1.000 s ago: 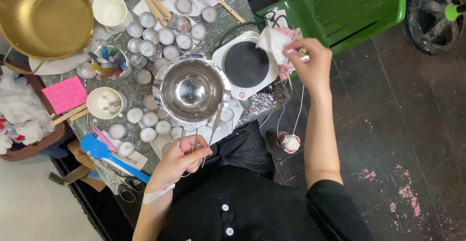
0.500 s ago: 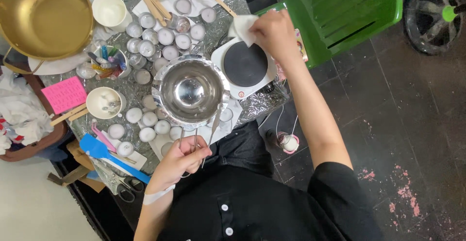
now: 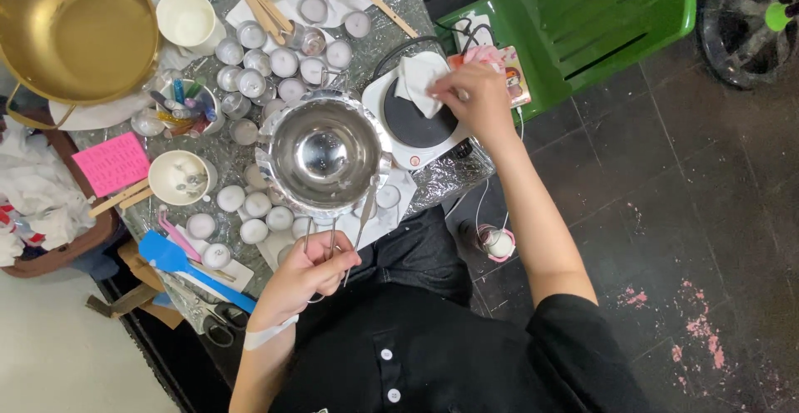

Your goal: The person stirs melted wax in a metal melting pitcher set on a small hot plate, using a blue spatula and a wooden stick. They reposition the pitcher on the hot plate, scrape wax from its sides, and monitor the melting wax while many tealight candle cups wait on the work table.

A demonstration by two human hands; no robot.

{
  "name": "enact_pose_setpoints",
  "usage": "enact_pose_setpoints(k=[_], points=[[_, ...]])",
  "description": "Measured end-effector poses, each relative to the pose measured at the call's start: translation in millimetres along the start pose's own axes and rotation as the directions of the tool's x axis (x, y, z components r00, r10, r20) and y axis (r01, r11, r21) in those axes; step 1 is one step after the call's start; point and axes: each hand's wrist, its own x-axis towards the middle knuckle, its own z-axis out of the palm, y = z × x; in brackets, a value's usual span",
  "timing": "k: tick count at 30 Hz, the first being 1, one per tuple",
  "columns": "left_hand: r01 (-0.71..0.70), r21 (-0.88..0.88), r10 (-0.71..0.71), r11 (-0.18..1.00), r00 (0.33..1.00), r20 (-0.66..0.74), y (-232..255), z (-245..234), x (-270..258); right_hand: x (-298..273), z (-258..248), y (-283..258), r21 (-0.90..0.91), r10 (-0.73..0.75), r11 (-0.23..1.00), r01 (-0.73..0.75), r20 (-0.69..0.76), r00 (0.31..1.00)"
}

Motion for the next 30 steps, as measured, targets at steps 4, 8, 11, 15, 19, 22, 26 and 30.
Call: enact_pose_setpoints(k=[4, 8, 11, 15, 19, 22, 26, 30], points=[[-0.014, 0.004, 0.014, 1.0, 1.0, 0.001, -2.2, 0.1, -4.0, 46.2, 0.4, 31.0, 0.014, -0.112, 0.994, 0.111, 0.044, 0.993], [-0.029, 0.01, 0.029, 1.0, 0.999, 0.012, -2.6, -2.7, -7.2, 54.7, -53.9, 65.1, 0.004, -0.068, 0.997, 0.073, -0.324, 0.944], [-0.027, 0.005, 0.027, 1.0, 1.0, 0.015, -5.5, -9.3, -8.7, 6.5, -92.7, 77.1, 0.242, 0.2, 0.966, -0.089, -0.488, 0.849], [-0.006, -0.048, 0.009, 0.999, 0.999, 0.052, -8.4, -16.5, -3.6, -85.9, -79.3, 81.2, 0.382, 0.375, 0.899, -0.215, -0.419, 0.827], [-0.008, -0.047, 0.011, 0.999, 0.998, 0.058, -7.3, -18.0, -3.9, -149.6, -35.5, 62.5, 0.594, 0.519, 0.761, -0.26, -0.318, 0.793], [-0.017, -0.065, 0.022, 0.998, 0.997, 0.074, -12.6, -18.3, -11.8, -164.1, -15.8, 37.2, 0.716, 0.736, 0.596, -0.363, -0.307, 0.603], [-0.056, -0.049, 0.058, 0.997, 0.998, 0.029, -18.9, -24.8, -20.8, -174.0, -3.1, 46.6, 0.76, 0.743, 0.56, -0.331, -0.284, 0.606], [-0.073, -0.073, 0.074, 0.995, 0.997, 0.018, -28.9, -34.5, -26.3, -162.1, -19.7, 14.7, 0.669, 0.694, 0.643, -0.373, -0.302, 0.654]])
